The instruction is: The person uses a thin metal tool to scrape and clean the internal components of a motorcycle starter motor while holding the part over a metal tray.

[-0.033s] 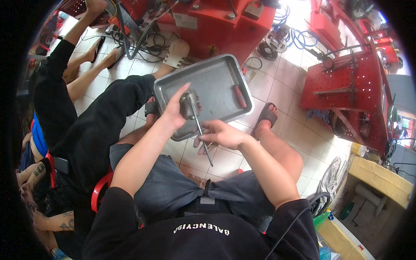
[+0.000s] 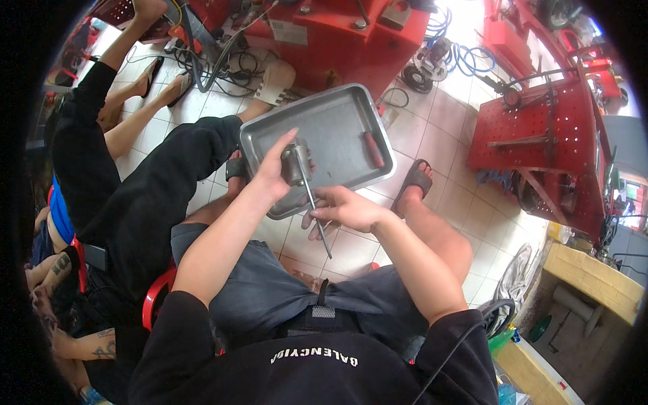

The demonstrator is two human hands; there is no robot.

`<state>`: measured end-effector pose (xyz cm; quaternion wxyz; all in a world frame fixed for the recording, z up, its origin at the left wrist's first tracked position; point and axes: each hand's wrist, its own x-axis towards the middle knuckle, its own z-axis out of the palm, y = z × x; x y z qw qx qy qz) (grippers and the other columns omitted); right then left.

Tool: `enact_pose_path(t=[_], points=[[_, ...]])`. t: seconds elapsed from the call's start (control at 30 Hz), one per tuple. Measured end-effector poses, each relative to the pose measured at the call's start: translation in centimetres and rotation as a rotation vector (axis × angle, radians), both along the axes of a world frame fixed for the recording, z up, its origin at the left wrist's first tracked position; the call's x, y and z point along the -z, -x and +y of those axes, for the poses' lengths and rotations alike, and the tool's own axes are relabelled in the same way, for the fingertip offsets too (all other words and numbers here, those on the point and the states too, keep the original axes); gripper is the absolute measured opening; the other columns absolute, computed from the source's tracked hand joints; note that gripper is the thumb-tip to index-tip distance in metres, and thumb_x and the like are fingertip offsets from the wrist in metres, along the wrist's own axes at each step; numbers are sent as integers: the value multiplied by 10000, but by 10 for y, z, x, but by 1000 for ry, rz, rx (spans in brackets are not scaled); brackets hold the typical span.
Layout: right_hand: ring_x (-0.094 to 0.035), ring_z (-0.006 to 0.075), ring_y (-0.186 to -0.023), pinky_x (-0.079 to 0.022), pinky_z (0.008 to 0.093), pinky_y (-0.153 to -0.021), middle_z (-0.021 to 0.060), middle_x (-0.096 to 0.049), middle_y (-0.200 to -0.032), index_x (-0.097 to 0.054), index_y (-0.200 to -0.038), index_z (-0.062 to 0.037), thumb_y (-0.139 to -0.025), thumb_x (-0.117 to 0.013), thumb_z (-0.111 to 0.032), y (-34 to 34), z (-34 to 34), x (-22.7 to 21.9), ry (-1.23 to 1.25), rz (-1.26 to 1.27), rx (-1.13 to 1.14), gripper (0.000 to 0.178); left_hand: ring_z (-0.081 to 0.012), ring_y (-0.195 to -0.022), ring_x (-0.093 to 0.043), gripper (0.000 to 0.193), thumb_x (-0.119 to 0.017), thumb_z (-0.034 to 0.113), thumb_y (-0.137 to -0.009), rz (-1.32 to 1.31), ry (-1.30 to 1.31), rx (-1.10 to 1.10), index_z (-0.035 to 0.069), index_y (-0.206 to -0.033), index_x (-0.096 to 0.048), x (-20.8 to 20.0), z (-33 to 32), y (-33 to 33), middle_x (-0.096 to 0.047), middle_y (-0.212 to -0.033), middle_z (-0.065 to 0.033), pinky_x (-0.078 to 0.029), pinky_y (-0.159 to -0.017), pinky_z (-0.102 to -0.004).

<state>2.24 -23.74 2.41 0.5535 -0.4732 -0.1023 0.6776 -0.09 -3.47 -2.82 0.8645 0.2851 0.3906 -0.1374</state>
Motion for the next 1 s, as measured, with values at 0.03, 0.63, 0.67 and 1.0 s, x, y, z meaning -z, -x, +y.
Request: enact_pose_path(t=[0.03, 0.63, 0.67, 1.0], points=[[-712, 273, -908, -582, 367, -827, 184, -668, -1077, -426, -1374, 45, -1008, -486, -54, 0, 0, 0, 2, 7, 16, 384, -241, -801, -657, 465, -772, 471, -817, 2, -8, 3, 65, -992, -627, 0, -1, -1, -657, -877, -92, -572, -772, -413], [-715, 205, -810, -577, 297, -624, 158, -691, -884, -580, -1133, 90, -830, -811, -176, 7, 4, 16, 201, -294, 113, 465, -236, -729, -666, 420, -767, 407, -838, -41, -195, 6, 51, -1002, -617, -5, -4, 5, -644, -838, -71, -580, -707, -397], [-715, 204, -813, -578, 296, -634, 157, -691, -897, -585, -1134, 86, -844, -800, -184, 9, 4, 23, 181, -313, 115, 451, -234, -714, -665, 427, -783, 391, -827, -37, -182, -2, 52, -1016, -604, -5, -4, 4, -632, -843, -66, -580, -678, -394], [-705, 185, -881, -565, 281, -769, 102, -702, -926, -559, -1268, 32, -912, -702, -111, 6, 4, 0, 52, -88, 101, 409, -233, -735, -665, 412, -766, 398, -842, -65, -255, 24, 59, -1022, -615, -8, -7, 4, -637, -870, -63, -579, -696, -395]])
